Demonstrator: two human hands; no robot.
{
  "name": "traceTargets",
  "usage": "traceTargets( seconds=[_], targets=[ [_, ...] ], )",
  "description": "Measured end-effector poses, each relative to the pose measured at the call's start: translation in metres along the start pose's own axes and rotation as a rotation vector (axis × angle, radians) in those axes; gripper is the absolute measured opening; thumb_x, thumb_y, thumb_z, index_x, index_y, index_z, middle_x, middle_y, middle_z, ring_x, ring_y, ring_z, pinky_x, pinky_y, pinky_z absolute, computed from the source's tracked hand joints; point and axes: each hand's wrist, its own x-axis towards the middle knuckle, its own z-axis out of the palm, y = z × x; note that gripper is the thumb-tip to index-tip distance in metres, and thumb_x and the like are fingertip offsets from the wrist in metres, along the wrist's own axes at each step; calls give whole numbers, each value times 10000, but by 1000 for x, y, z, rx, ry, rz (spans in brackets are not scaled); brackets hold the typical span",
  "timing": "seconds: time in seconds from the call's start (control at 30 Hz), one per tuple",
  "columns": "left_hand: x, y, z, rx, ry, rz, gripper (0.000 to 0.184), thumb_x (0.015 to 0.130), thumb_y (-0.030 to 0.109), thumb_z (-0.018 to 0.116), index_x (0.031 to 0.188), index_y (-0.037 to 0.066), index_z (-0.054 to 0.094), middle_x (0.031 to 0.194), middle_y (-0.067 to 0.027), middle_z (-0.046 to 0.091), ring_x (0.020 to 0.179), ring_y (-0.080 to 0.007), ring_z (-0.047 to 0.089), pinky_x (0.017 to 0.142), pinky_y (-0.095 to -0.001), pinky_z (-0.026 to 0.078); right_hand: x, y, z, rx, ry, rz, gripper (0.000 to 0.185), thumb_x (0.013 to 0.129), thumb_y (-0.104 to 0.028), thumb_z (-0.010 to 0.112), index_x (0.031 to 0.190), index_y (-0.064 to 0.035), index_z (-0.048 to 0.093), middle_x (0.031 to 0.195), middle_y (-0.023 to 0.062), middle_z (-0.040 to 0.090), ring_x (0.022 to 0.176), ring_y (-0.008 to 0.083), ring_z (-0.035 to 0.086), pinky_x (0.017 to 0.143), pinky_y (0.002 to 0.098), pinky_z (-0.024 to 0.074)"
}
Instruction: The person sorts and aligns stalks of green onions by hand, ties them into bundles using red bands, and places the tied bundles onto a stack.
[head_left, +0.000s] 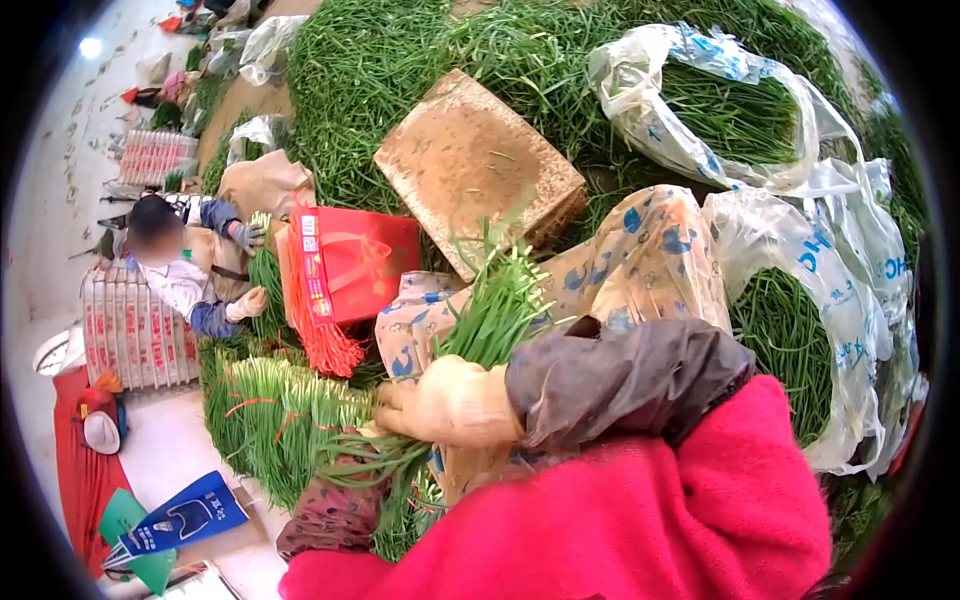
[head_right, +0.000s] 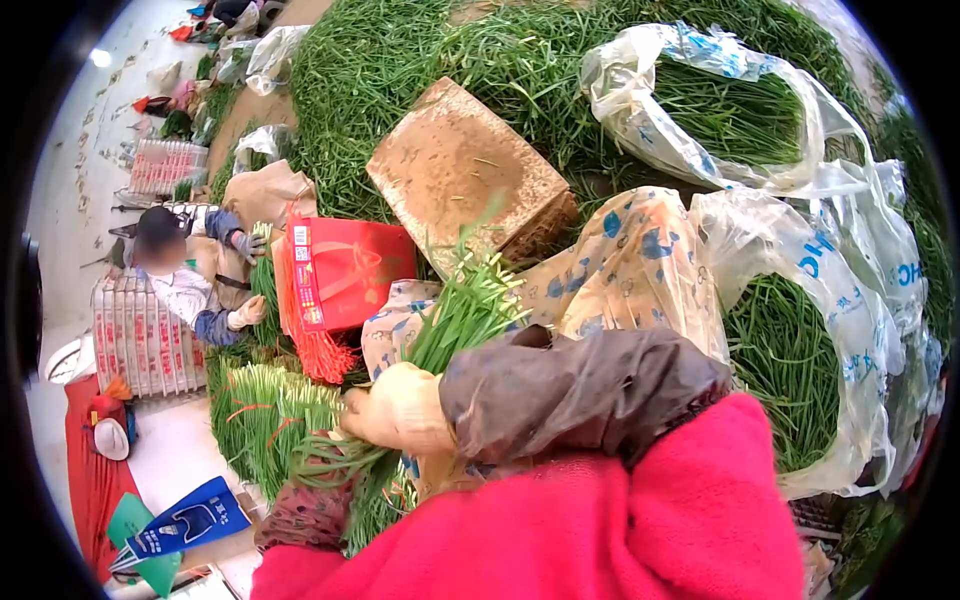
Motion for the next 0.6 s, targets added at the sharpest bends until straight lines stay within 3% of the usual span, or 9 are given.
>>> traceTargets(
  seconds=[0.1,0.17,0.23,0.27,0.3,0.33,0.4,0.53,0.6],
  targets=[
    [-1,1,3,4,21,91,461,800,154,668,1211,16,515,984,-153,636,845,-288,628,715,-374,507,-13,20,13,-256,-14,344,634,770,-50,572,1380,-78,401,1324,249,429,813,300,668,548,348,560],
    [-5,0,5,37,52,154,482,811,176,664,1239,20,506,1022,-169,643,873,-315,639,733,-389,513,-37,47,9,-158,-136,520,786,730,-15,608,1448,-127,309,1448,274,302,864,286,679,566,355,567],
    [-8,4,7,206,119,162,503,823,197,660,1266,24,498,1060,-185,650,902,-341,650,750,-405,520,-51,69,-8,-178,-252,827,910,653,-60,764,1439,-178,322,1459,229,309,977,334,652,757,347,562],
    [-9,10,10,345,172,131,513,829,208,658,1280,26,493,1079,-193,653,916,-355,655,759,-412,523,-62,92,-5,-140,-295,942,868,688,-81,748,1441,-184,327,1442,227,344,1005,316,650,800,370,553],
    [-13,24,10,597,196,-91,533,821,234,656,1290,41,493,1041,-216,654,928,-387,645,771,-416,519,-75,111,5,-160,-223,966,696,726,-134,727,1357,-134,433,1271,209,493,1005,305,652,801,372,546],
    [-14,21,11,594,193,-93,533,821,234,656,1290,41,493,1041,-216,654,928,-387,645,771,-416,519,-88,131,16,-179,-149,988,547,763,-187,707,1273,-83,539,1101,191,643,1004,294,655,803,375,539],
    [-17,11,10,605,314,-14,503,808,205,628,1281,71,519,1074,-240,626,984,-401,606,804,-433,503,-106,137,13,-140,-198,924,220,819,-197,577,914,-33,688,825,187,685,927,324,670,756,400,528],
    [-22,-12,1,915,376,-109,612,776,204,665,1333,55,461,965,-233,648,848,-395,641,708,-447,513,-111,147,7,-19,-152,1110,276,807,-194,570,1016,-54,684,884,170,692,871,325,676,750,408,534],
    [-27,-8,2,1019,471,-191,612,764,162,652,1337,60,463,961,-223,635,806,-388,643,694,-458,513,-135,183,7,485,180,1371,205,841,-196,589,938,-45,686,761,112,672,697,242,666,634,359,514]
  ],
)
